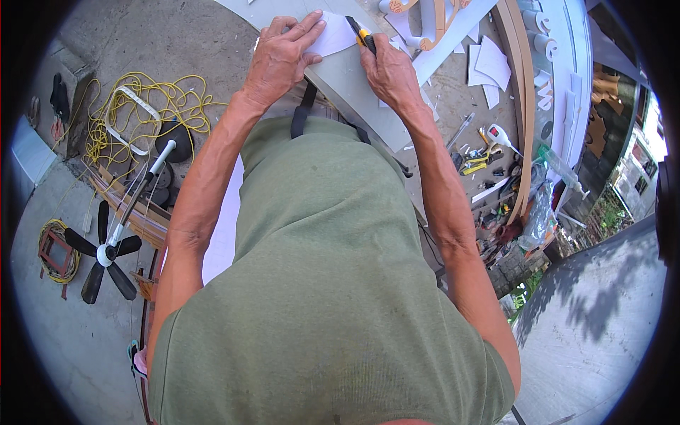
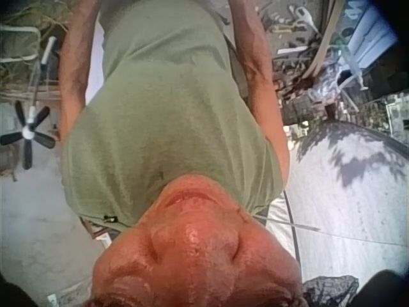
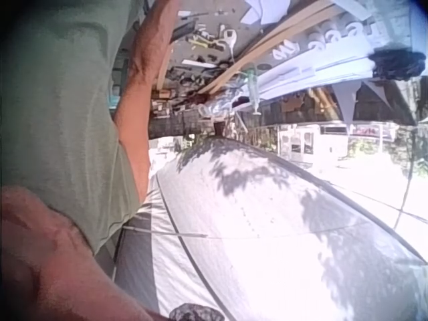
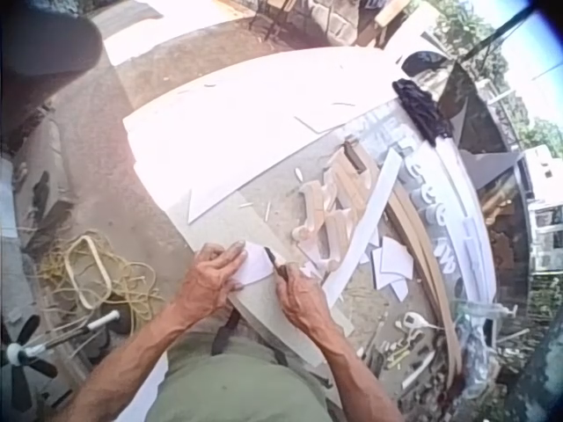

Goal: Using a utility knife to carefully cut out letters and shapes from a white board at a sign shop.

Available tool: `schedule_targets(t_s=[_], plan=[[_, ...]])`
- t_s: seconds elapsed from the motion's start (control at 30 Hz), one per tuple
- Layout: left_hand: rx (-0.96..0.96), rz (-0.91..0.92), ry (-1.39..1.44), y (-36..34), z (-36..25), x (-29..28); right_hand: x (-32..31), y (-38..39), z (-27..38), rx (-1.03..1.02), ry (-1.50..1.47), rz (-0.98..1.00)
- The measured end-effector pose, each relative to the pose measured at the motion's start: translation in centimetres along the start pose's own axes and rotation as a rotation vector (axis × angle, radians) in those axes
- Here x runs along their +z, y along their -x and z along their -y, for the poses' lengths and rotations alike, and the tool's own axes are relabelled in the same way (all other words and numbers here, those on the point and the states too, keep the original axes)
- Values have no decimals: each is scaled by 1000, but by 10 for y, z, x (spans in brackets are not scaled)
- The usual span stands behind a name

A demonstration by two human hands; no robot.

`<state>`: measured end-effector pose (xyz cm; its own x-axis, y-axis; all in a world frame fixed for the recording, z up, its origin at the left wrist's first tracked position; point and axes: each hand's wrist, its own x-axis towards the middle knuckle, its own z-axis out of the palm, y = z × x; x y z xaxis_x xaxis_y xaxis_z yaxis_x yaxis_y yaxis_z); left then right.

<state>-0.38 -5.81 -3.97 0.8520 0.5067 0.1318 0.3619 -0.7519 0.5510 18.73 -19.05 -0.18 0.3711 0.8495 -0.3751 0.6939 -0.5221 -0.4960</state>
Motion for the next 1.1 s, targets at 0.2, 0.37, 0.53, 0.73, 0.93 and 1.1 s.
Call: schedule_targets(t_s=[0.2, 0.37, 0.53, 0.73, 0.93, 1.1], plan=[[-9, 9, 14, -1, -1, -1, 2, 0, -2, -12, -10, -5], [-16, 27, 11, -1, -2, -3, 1, 0, -2, -25, -12, -6], [-6, 15, 15, 0, 0, -2, -2, 0, 3, -4, 12, 21], [-2, 25, 17, 0, -1, -3, -3, 0, 6, -16, 19, 16], [23, 81, -27, 0, -3, -9, -5, -1, 8, -9, 79, 34], [6, 143, -83, -2, -7, -11, -8, -2, 14, -5, 113, 40]])
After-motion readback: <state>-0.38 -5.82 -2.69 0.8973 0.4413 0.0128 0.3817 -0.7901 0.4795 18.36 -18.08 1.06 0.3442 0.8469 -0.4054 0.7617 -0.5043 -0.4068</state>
